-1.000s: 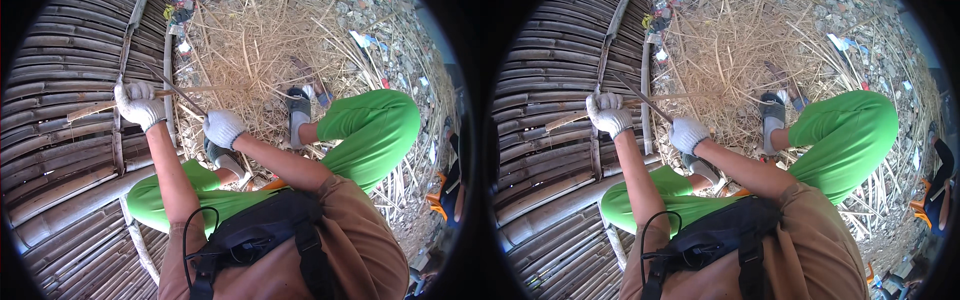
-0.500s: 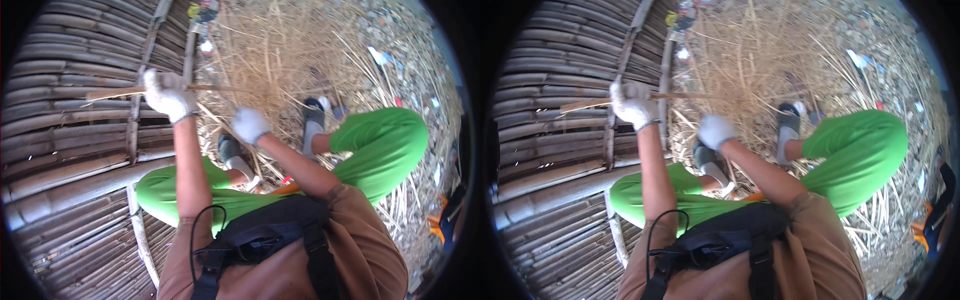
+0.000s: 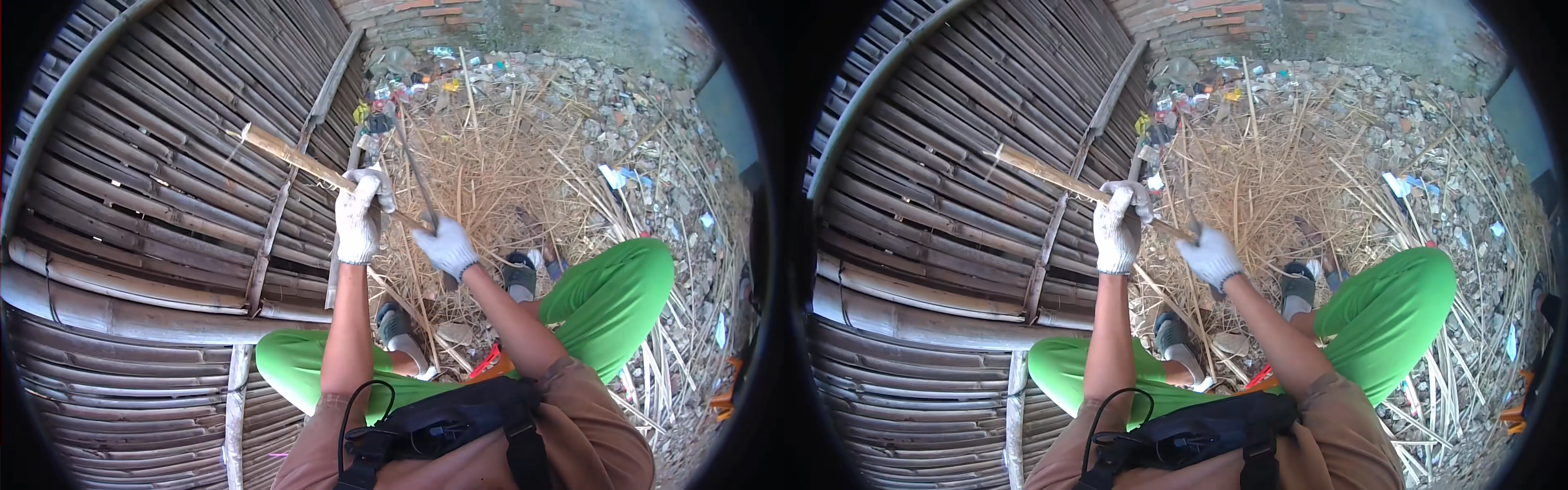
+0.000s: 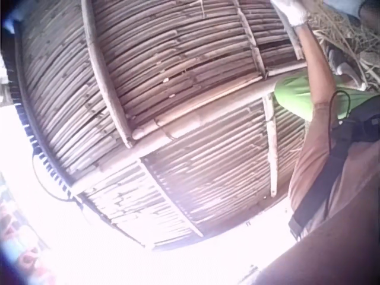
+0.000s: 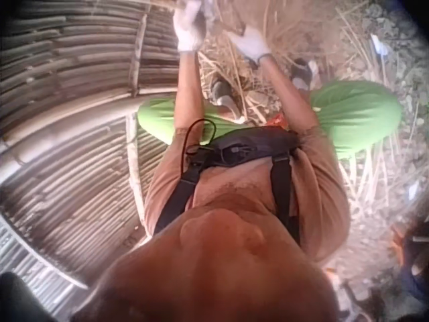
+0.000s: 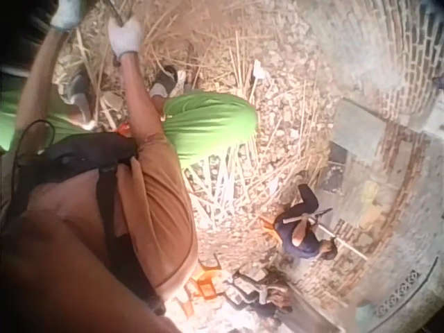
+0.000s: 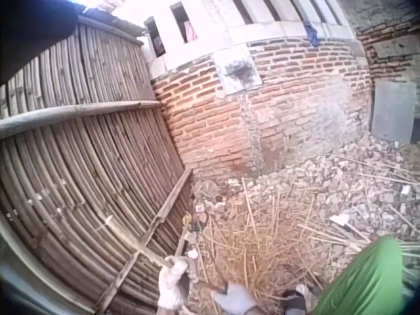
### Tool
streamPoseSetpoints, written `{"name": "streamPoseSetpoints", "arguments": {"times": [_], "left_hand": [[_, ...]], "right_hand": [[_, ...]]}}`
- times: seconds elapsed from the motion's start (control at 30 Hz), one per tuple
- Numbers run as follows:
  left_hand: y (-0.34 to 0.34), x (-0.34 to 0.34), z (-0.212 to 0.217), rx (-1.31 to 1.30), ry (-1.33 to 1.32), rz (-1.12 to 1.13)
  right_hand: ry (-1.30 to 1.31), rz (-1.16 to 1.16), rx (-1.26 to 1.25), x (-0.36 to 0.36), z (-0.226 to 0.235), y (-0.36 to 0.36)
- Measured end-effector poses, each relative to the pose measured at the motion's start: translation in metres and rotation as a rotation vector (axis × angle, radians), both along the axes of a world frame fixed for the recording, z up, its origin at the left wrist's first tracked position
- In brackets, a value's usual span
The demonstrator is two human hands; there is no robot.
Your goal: The person, wearing gloves and using a curved blade, strips a thin layer from a long bamboo stalk while sitting on the ground.
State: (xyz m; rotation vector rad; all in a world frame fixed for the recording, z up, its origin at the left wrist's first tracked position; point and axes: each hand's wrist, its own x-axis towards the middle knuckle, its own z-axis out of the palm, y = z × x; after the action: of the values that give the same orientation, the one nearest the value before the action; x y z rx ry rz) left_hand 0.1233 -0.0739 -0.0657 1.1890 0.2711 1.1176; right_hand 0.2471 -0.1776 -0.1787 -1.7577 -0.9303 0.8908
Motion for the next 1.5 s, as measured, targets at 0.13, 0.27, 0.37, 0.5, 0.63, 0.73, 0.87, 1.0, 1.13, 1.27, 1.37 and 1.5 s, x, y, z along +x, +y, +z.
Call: {"name": "streamPoseSetpoints", "arguments": {"times": [0.13, 0.27, 0.37, 0.5, 0.63, 0.73, 0.87, 1.0, 1.13, 1.27, 1.37, 1.5], "left_hand": [[-0.047, 0.010, 0.036, 0.033, 0.051, -0.171], [-0.065, 0.025, 0.046, 0.108, -0.035, -0.099], [-0.034, 0.016, 0.011, 0.101, 0.045, 0.311], [0.007, -0.039, -0.073, -0.272, 0.562, 0.291], [0.000, -0.047, -0.131, -0.725, 0.502, 0.031], [-0.012, -0.022, -0.124, -0.631, 0.014, -0.079], [0.013, -0.028, -0.070, -0.349, -0.441, -0.041], [0.039, -0.077, -0.004, -0.275, -0.362, 0.198], [0.033, -0.103, 0.028, -0.238, -0.272, 0.566], [0.034, -0.085, 0.025, -0.229, -0.261, 0.589], [0.033, -0.110, 0.016, -0.222, -0.281, 0.707], [0.034, -0.104, 0.030, -0.207, -0.285, 0.747]], "right_hand": [[-0.107, 0.110, 0.278, 0.003, 0.057, 0.000], [-0.282, 0.020, 0.315, 0.004, 0.068, -0.007], [0.197, -0.202, 0.323, 0.020, 0.077, -0.012], [0.793, -0.346, 0.450, 0.034, 0.091, -0.015], [1.049, -0.398, 0.518, 0.050, 0.050, -0.013], [1.204, -0.403, 0.442, 0.063, 0.005, -0.008], [1.115, -0.161, 0.205, 0.035, -0.003, -0.017], [0.849, -0.023, -0.127, -0.001, -0.025, -0.030], [0.695, 0.013, -0.312, -0.024, -0.082, -0.043], [0.364, 0.051, -0.418, 0.002, -0.191, -0.056], [0.030, 0.051, -0.523, -0.030, -0.177, -0.065], [-0.492, 0.363, -0.641, 0.028, -0.210, -0.080]]}}
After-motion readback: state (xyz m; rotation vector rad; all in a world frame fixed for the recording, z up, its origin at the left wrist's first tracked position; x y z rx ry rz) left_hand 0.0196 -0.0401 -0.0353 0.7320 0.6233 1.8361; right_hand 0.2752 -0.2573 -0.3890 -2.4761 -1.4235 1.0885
